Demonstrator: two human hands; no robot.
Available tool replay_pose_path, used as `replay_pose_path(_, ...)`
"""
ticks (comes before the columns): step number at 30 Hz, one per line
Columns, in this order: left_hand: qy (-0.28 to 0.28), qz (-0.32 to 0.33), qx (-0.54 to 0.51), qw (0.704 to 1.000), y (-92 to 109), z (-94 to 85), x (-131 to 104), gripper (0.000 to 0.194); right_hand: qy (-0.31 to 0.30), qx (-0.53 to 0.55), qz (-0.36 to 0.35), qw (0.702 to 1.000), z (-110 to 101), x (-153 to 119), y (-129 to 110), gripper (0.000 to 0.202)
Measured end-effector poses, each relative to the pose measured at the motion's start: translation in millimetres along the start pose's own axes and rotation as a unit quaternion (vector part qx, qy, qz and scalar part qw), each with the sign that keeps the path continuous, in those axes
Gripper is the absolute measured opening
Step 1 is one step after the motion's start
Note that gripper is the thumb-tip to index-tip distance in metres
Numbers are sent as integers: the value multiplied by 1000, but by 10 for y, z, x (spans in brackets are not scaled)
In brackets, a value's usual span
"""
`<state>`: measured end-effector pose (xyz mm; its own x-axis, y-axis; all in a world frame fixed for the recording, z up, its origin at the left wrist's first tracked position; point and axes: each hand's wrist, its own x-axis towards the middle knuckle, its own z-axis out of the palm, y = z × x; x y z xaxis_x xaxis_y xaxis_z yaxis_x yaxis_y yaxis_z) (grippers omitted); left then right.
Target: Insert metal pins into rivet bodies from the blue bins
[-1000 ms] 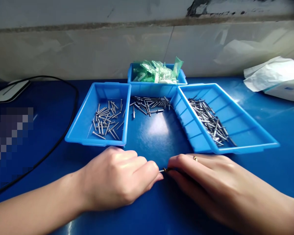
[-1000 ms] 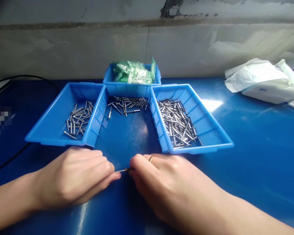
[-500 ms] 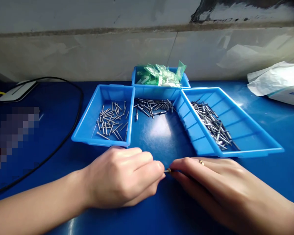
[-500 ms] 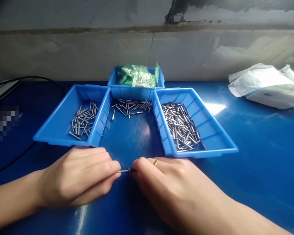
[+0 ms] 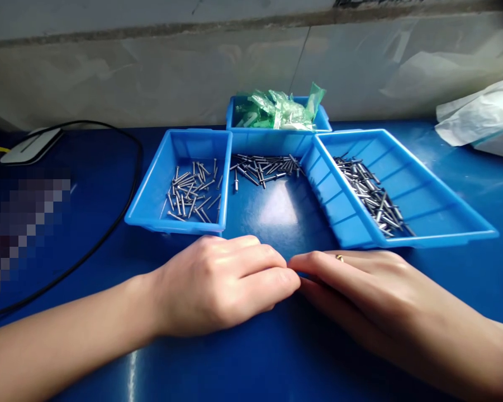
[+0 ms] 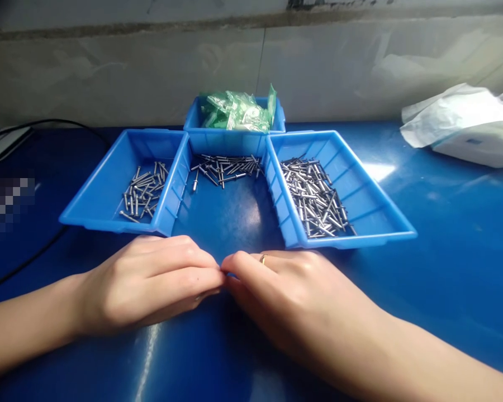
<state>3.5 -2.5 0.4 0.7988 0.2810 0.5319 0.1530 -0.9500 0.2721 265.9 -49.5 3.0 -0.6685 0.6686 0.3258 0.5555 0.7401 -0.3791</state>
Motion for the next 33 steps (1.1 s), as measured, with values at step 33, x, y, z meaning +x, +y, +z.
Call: replay_pose_path(33, -3, -5, 72, 997, 52, -39, -33, 35, -7, -36, -15, 999, -58, 30, -32, 46)
